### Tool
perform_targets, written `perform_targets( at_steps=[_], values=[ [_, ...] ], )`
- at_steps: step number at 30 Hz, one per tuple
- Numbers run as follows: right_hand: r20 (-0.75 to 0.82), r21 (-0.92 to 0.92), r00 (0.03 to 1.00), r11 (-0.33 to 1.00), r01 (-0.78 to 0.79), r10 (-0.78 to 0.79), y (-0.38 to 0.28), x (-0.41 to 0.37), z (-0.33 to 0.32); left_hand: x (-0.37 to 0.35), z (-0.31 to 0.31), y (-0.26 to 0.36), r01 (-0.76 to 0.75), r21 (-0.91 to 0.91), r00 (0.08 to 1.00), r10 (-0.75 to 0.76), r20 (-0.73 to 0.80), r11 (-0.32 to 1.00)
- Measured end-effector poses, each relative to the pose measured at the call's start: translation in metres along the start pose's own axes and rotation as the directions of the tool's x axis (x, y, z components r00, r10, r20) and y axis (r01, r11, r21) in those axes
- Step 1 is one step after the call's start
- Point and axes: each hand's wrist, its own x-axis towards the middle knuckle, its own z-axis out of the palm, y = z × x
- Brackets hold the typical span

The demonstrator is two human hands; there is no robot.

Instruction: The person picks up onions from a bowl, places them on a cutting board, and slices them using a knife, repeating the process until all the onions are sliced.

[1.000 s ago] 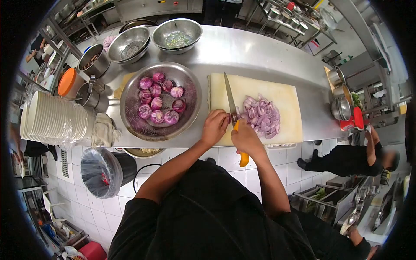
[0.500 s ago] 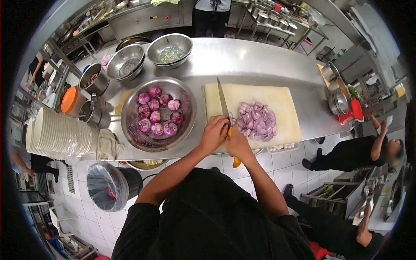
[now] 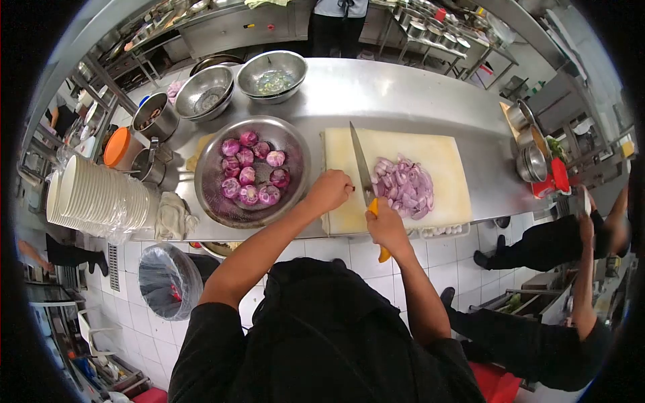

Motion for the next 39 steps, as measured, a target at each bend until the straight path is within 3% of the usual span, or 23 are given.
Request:
perform_targets(
  at_steps=[4,7,13,21,24,27,30,33,39],
  values=[
    [0.043,0.021,0.999,1.000,-0.012,0.011,-0.014,-0.007,0.002,-0.006,0.002,0.011,0.235,-0.114,0.972,-0.234,0.026,0.965],
    [0.128,0.072,0.988,0.993,-0.092,0.082,-0.036,-0.014,-0.009,-0.010,0.004,0.028,0.428,-0.226,0.902,-0.427,0.054,0.875],
    [0.181,0.062,0.978,0.991,-0.118,0.106,-0.051,-0.018,-0.017,-0.013,0.011,0.034,0.510,-0.440,0.836,-0.546,0.052,0.739],
    [0.184,0.059,0.974,0.987,-0.149,0.136,-0.053,-0.017,-0.016,-0.015,0.019,0.030,0.506,-0.477,0.832,-0.552,0.050,0.719],
    [0.160,0.037,0.983,0.995,-0.093,0.086,-0.041,-0.008,-0.003,-0.017,0.020,0.032,0.478,-0.494,0.834,-0.552,-0.005,0.726],
    [0.040,-0.078,0.998,0.995,0.057,-0.054,-0.012,0.018,0.024,-0.020,0.028,0.032,0.422,-0.509,0.848,-0.525,-0.072,0.750],
    [0.103,-0.022,0.995,1.000,0.021,-0.018,-0.017,0.017,0.008,-0.022,0.031,0.026,0.424,-0.520,0.857,-0.514,-0.035,0.742],
    [0.178,0.010,0.976,0.992,-0.125,0.122,-0.053,-0.004,-0.019,-0.021,0.020,0.032,0.459,-0.500,0.850,-0.528,0.006,0.734],
    [0.200,0.064,0.969,0.985,-0.158,0.142,-0.061,-0.015,-0.021,-0.021,0.021,0.031,0.444,-0.524,0.854,-0.520,0.002,0.727]
  ],
)
